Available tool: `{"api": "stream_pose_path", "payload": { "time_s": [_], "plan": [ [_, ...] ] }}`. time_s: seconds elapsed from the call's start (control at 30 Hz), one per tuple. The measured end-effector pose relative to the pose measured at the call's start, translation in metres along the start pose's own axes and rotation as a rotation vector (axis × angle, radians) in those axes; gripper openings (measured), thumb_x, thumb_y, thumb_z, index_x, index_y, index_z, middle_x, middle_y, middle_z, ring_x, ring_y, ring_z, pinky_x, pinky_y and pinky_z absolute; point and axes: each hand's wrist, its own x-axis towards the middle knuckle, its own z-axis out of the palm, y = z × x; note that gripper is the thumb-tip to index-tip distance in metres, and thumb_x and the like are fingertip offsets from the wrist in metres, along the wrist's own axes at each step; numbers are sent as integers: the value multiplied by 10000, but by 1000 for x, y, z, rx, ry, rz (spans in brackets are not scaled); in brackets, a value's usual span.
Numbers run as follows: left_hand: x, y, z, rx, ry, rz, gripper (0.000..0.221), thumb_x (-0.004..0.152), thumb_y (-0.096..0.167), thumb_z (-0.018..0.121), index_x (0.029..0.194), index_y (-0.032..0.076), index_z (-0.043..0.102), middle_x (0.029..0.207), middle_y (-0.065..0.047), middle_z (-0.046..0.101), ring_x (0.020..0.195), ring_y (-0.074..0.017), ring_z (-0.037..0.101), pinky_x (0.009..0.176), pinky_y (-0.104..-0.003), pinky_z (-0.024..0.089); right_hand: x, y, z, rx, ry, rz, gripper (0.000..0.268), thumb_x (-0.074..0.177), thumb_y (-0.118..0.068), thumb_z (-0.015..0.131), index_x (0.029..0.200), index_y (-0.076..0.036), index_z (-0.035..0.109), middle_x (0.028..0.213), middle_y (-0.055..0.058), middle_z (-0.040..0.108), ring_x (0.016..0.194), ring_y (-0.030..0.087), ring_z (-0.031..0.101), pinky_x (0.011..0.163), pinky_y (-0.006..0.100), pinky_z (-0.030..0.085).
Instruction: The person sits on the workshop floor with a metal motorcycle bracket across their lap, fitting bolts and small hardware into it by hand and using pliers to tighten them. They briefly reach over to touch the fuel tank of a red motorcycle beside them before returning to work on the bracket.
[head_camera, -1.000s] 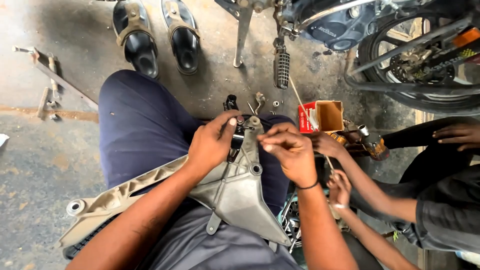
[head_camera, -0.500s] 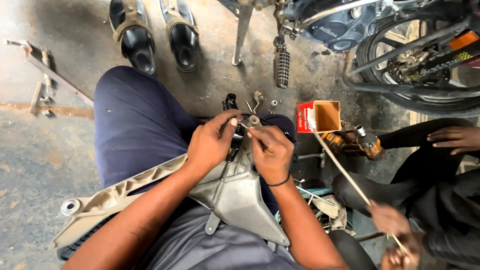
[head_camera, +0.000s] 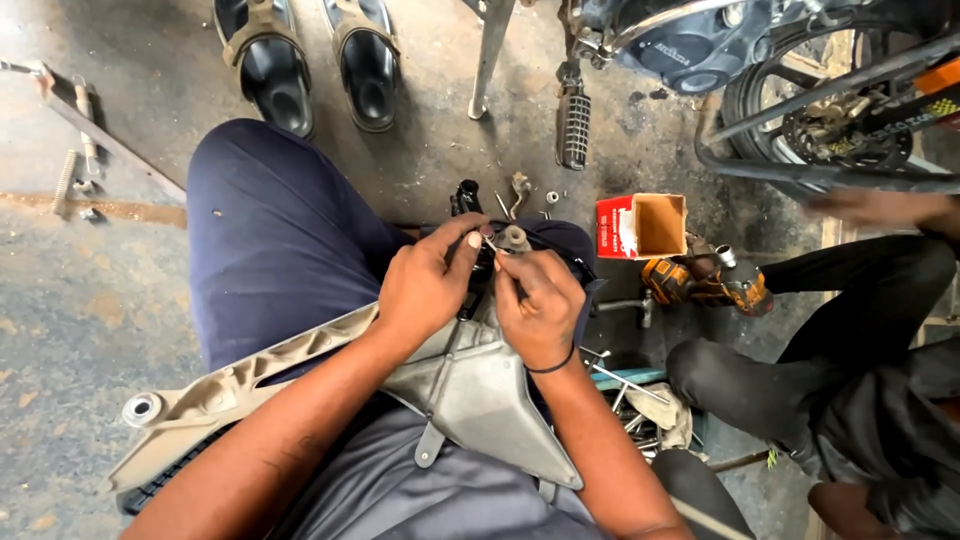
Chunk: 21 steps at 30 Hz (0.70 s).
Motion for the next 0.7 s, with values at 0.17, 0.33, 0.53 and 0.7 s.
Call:
{"api": "stream_pose_path", "payload": {
  "time_s": [0.17,0.33,0.53,0.7],
  "plan": [
    [0,2,-2,-3,-6,-7,292,995,325,590,1249,234,703,678,-129,695,571,-323,690,553,-433,513,0,-1,-1,-19,-15,-11,195,807,131,740,955,13,697,889,142,685,809,299,690,716,367,552],
    [-1,7,-5,35,-36,-62,319,970,334,614,1266,249,698,611,-148,659,553,-327,677,544,-438,504,0,-1,0,-41,-37,-38,224,775,141,739,952,8,706,904,133,688,835,301,682,745,384,557],
    [-1,-2,-2,20,-32,-57,397,880,322,685,1271,251,693,642,-131,681,551,-306,687,554,-418,523,1,-2,-2,-40,-62,-85,268,812,151,714,1027,-10,711,967,133,697,888,320,684,787,389,564],
    [1,2,-3,-14,-18,-67,394,861,272,680,1253,249,708,628,-108,677,540,-263,685,547,-392,519,3,-4,-7,27,-175,-12,279,850,112,716,1102,-6,717,1056,153,708,951,326,690,836,379,564]
  ]
}}
